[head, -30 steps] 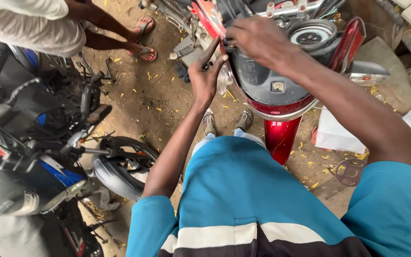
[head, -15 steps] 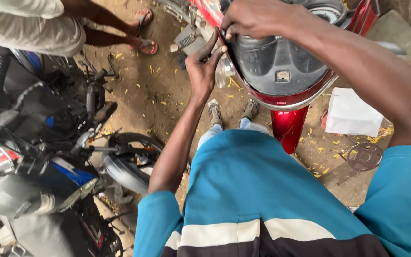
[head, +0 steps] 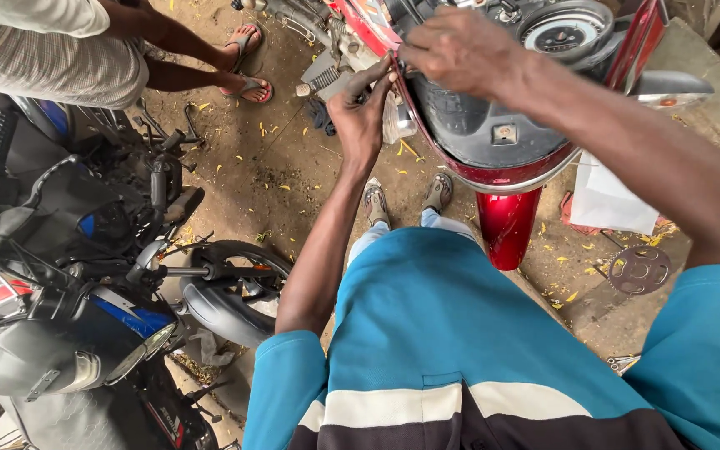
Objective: Replace or repair the front visor and fairing of a motorcycle using a screwdriver and pliers.
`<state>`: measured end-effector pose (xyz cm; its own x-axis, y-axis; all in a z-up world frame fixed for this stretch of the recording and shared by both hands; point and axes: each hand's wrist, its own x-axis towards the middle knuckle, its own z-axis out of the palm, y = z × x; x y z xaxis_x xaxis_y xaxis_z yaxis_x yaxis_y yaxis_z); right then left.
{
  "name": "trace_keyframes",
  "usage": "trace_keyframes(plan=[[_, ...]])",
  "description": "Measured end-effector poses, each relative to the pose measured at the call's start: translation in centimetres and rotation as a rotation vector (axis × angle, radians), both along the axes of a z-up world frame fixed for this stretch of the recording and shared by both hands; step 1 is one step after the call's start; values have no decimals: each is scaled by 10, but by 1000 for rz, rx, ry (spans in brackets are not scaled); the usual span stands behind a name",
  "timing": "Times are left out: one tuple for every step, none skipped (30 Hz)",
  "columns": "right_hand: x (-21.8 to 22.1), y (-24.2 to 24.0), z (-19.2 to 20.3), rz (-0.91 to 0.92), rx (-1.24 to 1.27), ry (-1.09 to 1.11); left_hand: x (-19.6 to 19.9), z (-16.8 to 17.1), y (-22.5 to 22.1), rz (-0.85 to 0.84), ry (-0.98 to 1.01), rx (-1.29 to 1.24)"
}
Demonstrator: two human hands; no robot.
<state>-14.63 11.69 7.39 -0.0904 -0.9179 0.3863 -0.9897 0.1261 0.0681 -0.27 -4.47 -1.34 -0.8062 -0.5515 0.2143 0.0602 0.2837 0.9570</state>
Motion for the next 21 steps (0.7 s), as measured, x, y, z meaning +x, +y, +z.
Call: trace_keyframes(plan=[[-4, -2, 5, 33, 63, 26, -1, -7, -2, -16, 25, -8], [-8, -5, 11, 67, 127, 54, -2, -14, -4, -31, 52, -16], [-12, -11, 20, 70, 130, 56, -4, -11, -4, -27, 53, -13], [-16, -19, 28, 40, 261, -142, -5, -8, -4, -30, 11, -6], [-19, -26, 36, 8, 391, -339, -5, -6, -4, -33, -31, 1], [-35, -32, 8, 16, 398, -337, -5, 1, -3, -24, -30, 7], [-51, -37, -19, 19, 482, -613, -4, 7, -3, -37, -21, -13], [-67, -42, -46, 19, 563, -888, -5, 14, -2, -51, -9, -33], [-68, -40, -47, 23, 571, -883, -2, 9, -2, -43, -6, -27], [-71, -38, -45, 78, 546, -978, -4, 5, -2, -49, -7, -24], [-75, -37, -43, 133, 520, -1074, -5, 2, -3, -55, -8, -20], [-63, -31, -27, 136, 527, -1069, -3, 3, -1, -49, -3, -17], [-52, -25, -10, 66, 481, -985, -3, 5, 0, -49, 12, -28], [-41, -18, 7, -6, 435, -899, -3, 6, 3, -52, 28, -37], [-30, -11, 12, -7, 441, -893, -3, 7, 4, -49, 34, -32], [-20, -5, 18, -61, 339, -775, -3, 9, 5, -61, 47, -40], [-10, 0, 24, -111, 237, -655, -3, 10, 5, -74, 61, -48], [-7, 3, 18, -106, 246, -656, -2, 9, 7, -66, 58, -42], [-4, 6, 12, -78, 164, -571, 0, 8, 9, -67, 33, 38], [-3, 9, 7, -51, 80, -481, -1, 8, 11, -71, 13, 115], [-2, 12, 1, -47, 87, -479, -1, 6, 12, -66, 16, 121]])
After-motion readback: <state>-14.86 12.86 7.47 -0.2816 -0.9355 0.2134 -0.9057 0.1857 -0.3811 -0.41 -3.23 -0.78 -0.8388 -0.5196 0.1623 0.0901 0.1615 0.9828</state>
